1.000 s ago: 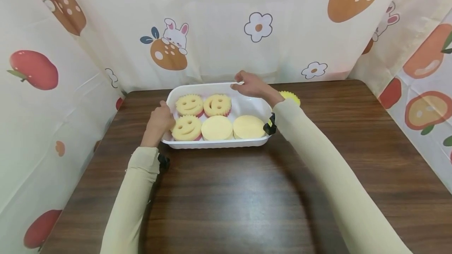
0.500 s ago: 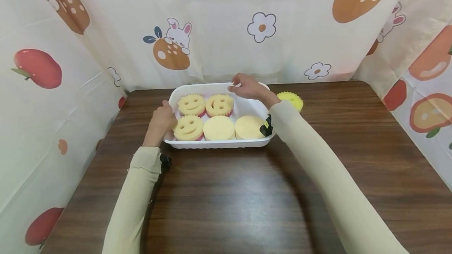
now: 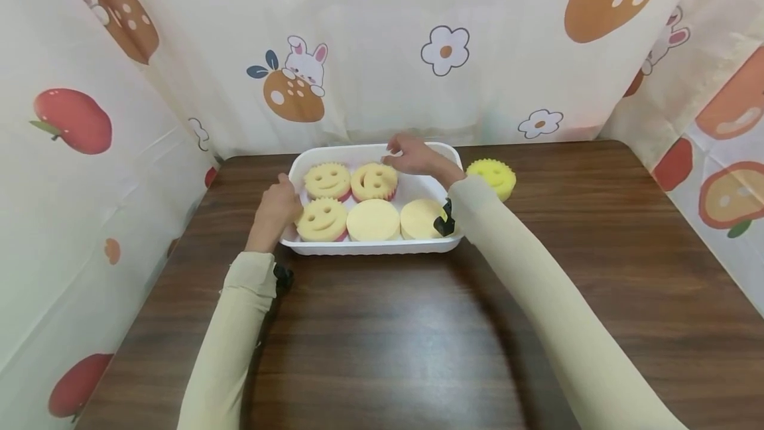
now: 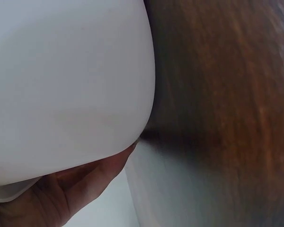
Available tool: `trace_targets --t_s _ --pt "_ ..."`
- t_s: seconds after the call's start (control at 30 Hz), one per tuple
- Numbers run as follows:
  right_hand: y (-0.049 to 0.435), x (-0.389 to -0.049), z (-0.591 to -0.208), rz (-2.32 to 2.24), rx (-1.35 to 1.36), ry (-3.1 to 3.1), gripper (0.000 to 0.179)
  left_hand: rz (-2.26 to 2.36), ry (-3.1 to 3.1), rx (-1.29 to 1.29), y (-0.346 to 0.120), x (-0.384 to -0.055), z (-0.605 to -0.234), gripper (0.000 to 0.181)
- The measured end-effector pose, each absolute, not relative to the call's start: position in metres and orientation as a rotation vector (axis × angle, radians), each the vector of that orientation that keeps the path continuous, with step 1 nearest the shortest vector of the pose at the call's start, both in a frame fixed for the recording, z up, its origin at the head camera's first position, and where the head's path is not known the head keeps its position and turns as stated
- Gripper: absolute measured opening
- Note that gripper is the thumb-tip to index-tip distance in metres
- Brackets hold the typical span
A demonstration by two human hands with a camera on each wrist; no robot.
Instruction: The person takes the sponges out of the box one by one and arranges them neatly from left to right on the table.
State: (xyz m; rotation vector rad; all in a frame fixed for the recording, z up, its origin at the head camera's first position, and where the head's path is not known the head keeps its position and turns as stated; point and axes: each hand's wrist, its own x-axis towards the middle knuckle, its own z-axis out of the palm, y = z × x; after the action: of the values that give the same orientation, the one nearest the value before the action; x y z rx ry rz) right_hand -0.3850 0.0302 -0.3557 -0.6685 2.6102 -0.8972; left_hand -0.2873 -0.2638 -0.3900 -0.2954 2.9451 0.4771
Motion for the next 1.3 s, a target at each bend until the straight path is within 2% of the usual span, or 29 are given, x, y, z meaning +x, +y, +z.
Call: trace_targets --t_s 0.93,1.3 --pt "0.018 -0.387 -0.380 -0.708 -0.713 2.574 0.070 0.477 2.956 -0.311 -0.262 -0.289 -0.392 0.068" --pt "0.019 -0.389 -0.386 -0.651 -0.680 2.563 0.067 0.469 2.970 -0.321 -0.263 -0.289 -0.395 0.062"
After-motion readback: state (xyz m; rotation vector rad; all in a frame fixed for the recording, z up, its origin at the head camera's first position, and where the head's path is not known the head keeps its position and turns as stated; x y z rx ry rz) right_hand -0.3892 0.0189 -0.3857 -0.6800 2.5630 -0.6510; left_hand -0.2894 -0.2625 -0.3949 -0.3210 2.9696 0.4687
